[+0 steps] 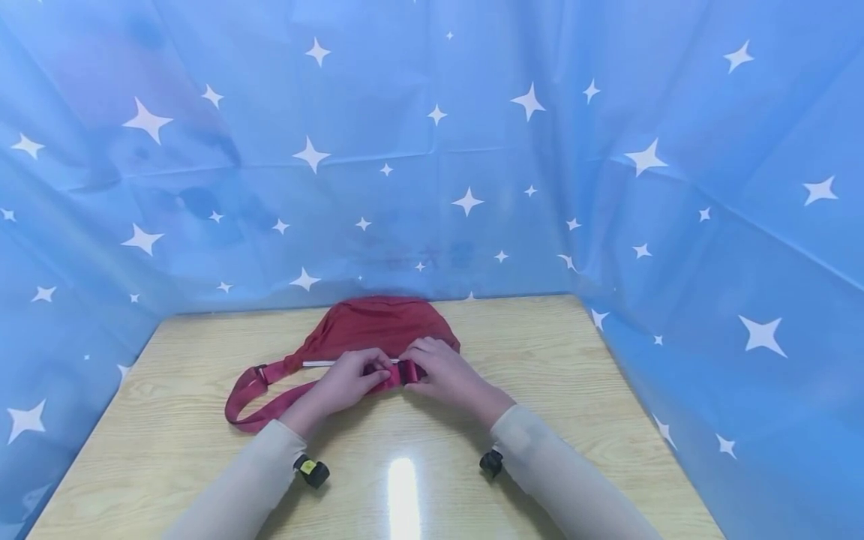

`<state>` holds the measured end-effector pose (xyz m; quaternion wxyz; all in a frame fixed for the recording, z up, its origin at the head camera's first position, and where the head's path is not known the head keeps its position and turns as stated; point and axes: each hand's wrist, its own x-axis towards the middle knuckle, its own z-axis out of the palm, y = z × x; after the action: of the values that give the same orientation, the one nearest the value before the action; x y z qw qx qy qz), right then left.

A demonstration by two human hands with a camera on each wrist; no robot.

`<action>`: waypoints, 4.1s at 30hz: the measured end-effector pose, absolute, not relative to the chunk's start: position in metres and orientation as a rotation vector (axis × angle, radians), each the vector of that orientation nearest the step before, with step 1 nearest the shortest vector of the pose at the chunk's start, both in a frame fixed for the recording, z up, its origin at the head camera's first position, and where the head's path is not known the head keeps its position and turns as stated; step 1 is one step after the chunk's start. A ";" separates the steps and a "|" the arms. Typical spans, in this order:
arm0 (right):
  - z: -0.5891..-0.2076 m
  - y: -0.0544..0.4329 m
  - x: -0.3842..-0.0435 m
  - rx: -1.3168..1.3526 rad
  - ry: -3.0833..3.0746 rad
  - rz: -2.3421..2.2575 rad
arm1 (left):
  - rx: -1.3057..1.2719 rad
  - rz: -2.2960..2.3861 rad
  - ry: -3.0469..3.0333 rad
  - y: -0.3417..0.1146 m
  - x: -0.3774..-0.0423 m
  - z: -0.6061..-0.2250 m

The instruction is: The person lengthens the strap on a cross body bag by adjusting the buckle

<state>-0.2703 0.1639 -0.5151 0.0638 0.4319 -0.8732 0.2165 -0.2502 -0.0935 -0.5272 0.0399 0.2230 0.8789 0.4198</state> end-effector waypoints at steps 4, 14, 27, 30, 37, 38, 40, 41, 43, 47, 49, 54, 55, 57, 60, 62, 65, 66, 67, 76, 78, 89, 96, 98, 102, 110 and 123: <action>-0.514 0.162 -0.270 1.313 -2.631 0.629 | 0.680 1.286 2.698 -0.090 -0.252 -0.527; -0.515 0.166 -0.269 1.288 -2.573 0.690 | 0.645 1.230 2.719 -0.109 -0.249 -0.525; -0.516 0.168 -0.272 1.289 -2.535 0.741 | 0.686 1.143 2.754 -0.122 -0.250 -0.525; -0.516 0.166 -0.273 1.297 -2.528 0.766 | 0.675 1.147 2.762 -0.119 -0.249 -0.525; -0.517 0.165 -0.275 1.306 -2.535 0.713 | 0.701 1.154 2.738 -0.108 -0.253 -0.521; -0.517 0.164 -0.275 1.309 -2.542 0.702 | 0.704 1.153 2.733 -0.106 -0.253 -0.521; -0.517 0.163 -0.275 1.323 -2.548 0.682 | 0.707 1.154 2.726 -0.102 -0.255 -0.521; -0.517 0.162 -0.275 1.331 -2.550 0.677 | 0.708 1.155 2.724 -0.101 -0.255 -0.521; -0.517 0.161 -0.275 1.343 -2.552 0.664 | 0.709 1.161 2.720 -0.098 -0.256 -0.521; -0.518 0.159 -0.275 1.342 -2.563 0.655 | 0.730 1.167 2.718 -0.093 -0.258 -0.521; -0.518 0.159 -0.275 1.336 -2.569 0.655 | 0.740 1.168 2.717 -0.093 -0.258 -0.520; -0.517 0.158 -0.273 1.321 -2.571 0.659 | 0.744 1.161 2.721 -0.091 -0.257 -0.517; -0.516 0.157 -0.272 1.318 -2.570 0.661 | 0.741 1.158 2.724 -0.090 -0.257 -0.517; -0.516 0.157 -0.272 1.315 -2.574 0.665 | 0.744 1.157 2.728 -0.089 -0.257 -0.516; -0.515 0.156 -0.271 1.308 -2.580 0.670 | 0.743 1.154 2.733 -0.090 -0.257 -0.516; -0.515 0.156 -0.270 1.305 -2.576 0.670 | 0.744 1.157 2.734 -0.091 -0.257 -0.516; -0.515 0.157 -0.270 1.299 -2.567 0.682 | 0.736 1.130 2.758 -0.094 -0.256 -0.517; -0.515 0.157 -0.270 1.296 -2.565 0.683 | 0.734 1.118 2.770 -0.095 -0.256 -0.516; -0.515 0.157 -0.270 1.293 -2.563 0.684 | 0.728 1.102 2.785 -0.097 -0.255 -0.516; -0.516 0.161 -0.273 1.266 -2.577 0.715 | 0.679 0.969 2.892 -0.111 -0.244 -0.513; -0.517 0.161 -0.274 1.270 -2.568 0.716 | 0.678 0.963 2.905 -0.112 -0.243 -0.514; -0.517 0.162 -0.273 1.303 -2.524 0.742 | 0.698 0.993 2.919 -0.105 -0.247 -0.521; -0.517 0.161 -0.273 1.302 -2.537 0.706 | 0.722 1.020 2.906 -0.094 -0.248 -0.516; -0.517 0.160 -0.273 1.303 -2.546 0.702 | 0.735 1.047 2.905 -0.092 -0.248 -0.515; -0.515 0.160 -0.272 1.295 -2.570 0.703 | 0.745 1.121 2.862 -0.090 -0.249 -0.517; -0.510 0.160 -0.269 1.196 -2.745 0.779 | 0.743 1.073 2.829 -0.089 -0.251 -0.525; -0.500 0.158 -0.267 1.152 -2.860 0.814 | 0.804 0.873 2.987 -0.086 -0.249 -0.527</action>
<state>-0.2674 0.1581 -0.4999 -0.0239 0.3612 -0.8966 0.2551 -0.2487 -0.0855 -0.5268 -0.0363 0.2498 0.9288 0.2714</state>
